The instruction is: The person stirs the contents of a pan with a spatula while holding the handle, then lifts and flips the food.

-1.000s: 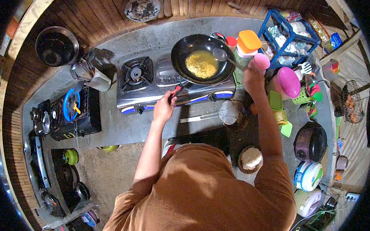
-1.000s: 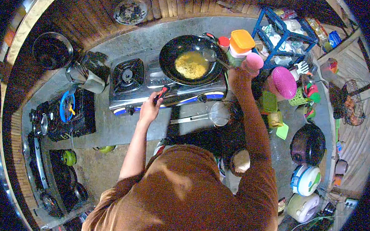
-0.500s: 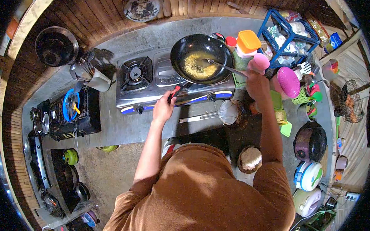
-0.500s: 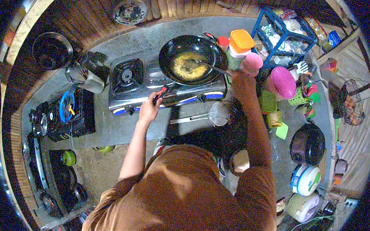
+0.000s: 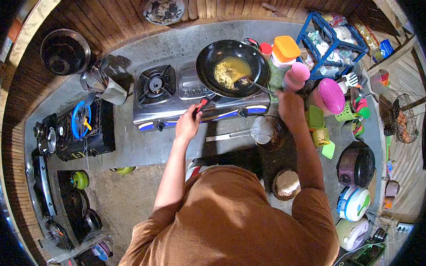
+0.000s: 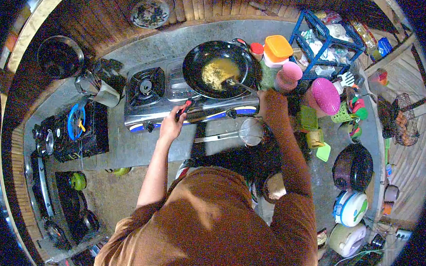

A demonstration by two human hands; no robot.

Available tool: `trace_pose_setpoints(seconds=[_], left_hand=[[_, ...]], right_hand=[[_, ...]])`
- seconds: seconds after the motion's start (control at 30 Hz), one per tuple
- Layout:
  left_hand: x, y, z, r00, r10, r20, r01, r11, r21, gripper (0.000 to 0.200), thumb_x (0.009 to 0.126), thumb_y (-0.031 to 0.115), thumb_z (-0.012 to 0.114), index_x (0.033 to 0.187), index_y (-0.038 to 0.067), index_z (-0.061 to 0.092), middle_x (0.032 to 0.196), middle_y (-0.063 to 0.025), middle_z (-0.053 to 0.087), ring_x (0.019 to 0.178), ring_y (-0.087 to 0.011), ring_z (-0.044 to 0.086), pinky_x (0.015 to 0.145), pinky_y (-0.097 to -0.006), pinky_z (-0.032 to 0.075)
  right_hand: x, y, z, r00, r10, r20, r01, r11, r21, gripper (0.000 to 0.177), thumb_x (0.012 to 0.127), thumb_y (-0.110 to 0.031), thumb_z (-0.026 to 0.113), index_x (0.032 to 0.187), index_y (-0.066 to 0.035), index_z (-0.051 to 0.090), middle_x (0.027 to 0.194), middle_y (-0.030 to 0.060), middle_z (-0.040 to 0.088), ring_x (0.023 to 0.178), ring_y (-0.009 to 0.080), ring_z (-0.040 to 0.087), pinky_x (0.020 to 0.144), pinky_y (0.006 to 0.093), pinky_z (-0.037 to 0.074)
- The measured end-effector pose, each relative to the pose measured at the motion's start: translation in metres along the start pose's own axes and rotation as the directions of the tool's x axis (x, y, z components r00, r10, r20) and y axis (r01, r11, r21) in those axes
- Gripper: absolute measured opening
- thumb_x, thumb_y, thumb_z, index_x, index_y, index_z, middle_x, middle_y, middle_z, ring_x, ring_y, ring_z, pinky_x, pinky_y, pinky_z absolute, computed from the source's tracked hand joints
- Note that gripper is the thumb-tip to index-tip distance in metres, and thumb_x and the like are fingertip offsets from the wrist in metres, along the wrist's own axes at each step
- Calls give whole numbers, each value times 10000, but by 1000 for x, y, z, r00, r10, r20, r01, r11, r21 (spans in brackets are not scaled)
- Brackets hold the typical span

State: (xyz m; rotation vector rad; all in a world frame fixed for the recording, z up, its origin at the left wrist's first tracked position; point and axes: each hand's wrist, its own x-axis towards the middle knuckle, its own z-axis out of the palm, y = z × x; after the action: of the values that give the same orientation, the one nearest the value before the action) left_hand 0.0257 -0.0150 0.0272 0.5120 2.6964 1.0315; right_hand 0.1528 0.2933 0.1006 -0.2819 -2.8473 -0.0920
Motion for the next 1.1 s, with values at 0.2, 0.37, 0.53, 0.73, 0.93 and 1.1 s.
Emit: trace_pose_setpoints(seconds=[0.2,0.37,0.53,0.73,0.93,1.1], left_hand=[[1,-3,2,1000,3,-7,-2,1000,28,286,885,275,565,1168,237,548,982,-165,652,926,-400,600,764,-479,483],[1,-3,2,1000,9,-6,-9,1000,30,292,886,282,563,1174,237,546,983,-170,650,928,-405,598,766,-483,482],[0,2,-2,1000,6,-6,-6,999,33,295,886,284,563,1177,241,544,985,-173,649,927,-405,599,762,-490,481],[0,0,0,1000,16,15,-16,1000,16,328,894,313,563,1208,224,533,1011,-195,641,940,-406,602,769,-458,486],[1,0,-1,1000,18,19,-19,999,28,323,894,305,562,1204,218,536,1001,-201,641,939,-404,603,765,-458,485],[1,1,-1,1000,15,22,-15,1000,22,323,894,304,558,1203,211,535,1004,-205,638,942,-405,600,768,-461,482]], right_hand=[[29,3,47,996,84,35,-85,996,28,151,855,-106,472,894,-5,577,803,196,625,771,363,646,662,452,524],[31,28,58,993,-51,-106,58,996,64,120,747,-102,529,798,-11,589,748,180,611,679,382,617,635,493,495],[35,34,74,997,-39,59,33,995,96,112,701,-115,555,696,-9,591,686,177,585,676,377,602,650,474,484],[37,42,116,983,-84,165,-2,887,463,175,762,-122,557,836,16,635,746,200,607,767,368,615,732,458,489],[32,26,76,999,47,-10,-39,913,406,308,818,-97,536,1113,-38,599,809,203,627,810,375,618,772,466,482],[36,31,62,992,4,-124,10,994,109,321,815,-87,521,1126,-20,560,833,216,632,795,369,623,732,466,484]])
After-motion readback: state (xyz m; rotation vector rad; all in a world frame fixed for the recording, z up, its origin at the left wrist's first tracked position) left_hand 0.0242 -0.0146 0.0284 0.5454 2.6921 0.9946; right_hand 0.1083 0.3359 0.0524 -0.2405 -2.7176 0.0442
